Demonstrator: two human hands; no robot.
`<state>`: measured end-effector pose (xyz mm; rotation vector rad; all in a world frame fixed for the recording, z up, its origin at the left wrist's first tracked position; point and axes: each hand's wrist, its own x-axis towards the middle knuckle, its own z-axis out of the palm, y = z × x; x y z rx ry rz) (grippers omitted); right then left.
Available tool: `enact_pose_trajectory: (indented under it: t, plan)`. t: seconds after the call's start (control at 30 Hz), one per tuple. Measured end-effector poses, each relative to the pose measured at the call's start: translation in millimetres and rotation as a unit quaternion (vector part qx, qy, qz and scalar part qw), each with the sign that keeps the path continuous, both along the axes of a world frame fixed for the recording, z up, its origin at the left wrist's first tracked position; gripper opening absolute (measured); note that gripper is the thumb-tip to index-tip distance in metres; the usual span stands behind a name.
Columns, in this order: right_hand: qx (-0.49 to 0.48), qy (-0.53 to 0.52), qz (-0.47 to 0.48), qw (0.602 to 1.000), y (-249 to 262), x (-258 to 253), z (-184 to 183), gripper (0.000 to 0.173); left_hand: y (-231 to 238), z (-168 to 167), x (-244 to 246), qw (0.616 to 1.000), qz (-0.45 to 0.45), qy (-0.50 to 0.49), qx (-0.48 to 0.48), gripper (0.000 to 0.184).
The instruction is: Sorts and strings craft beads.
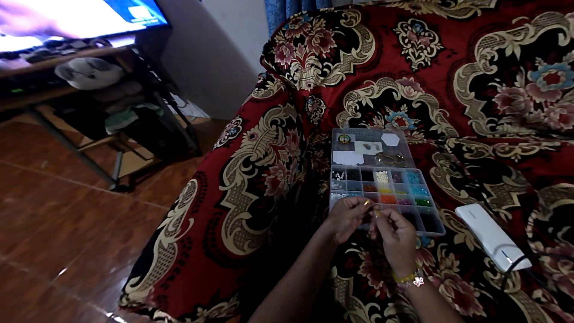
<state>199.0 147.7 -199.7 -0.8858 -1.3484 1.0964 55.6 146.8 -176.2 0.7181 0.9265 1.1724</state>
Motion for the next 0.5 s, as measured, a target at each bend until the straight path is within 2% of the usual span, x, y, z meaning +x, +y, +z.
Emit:
enact_pose_trajectory:
  t: [0.13, 0.3, 0.5]
  plan:
    - [0.006, -0.007, 0.006, 1.0, 0.1, -0.3, -0.7, 0.013, -0.6, 1.1, -0.8, 1.0, 0.005, 0.019, 0.01, 0.018]
    - [0.017, -0.041, 0.012, 0.999, 2.2, 1.7, -4.9, 0.014, -0.3, -1.4, -2.9, 0.995, 0.002, 0.09, 0.039, 0.013]
    - [0.021, -0.037, 0.03, 0.999, 4.5, 1.8, -7.4, 0.014, 0.2, -3.4, -2.9, 0.992, 0.027, 0.103, 0.068, 0.011]
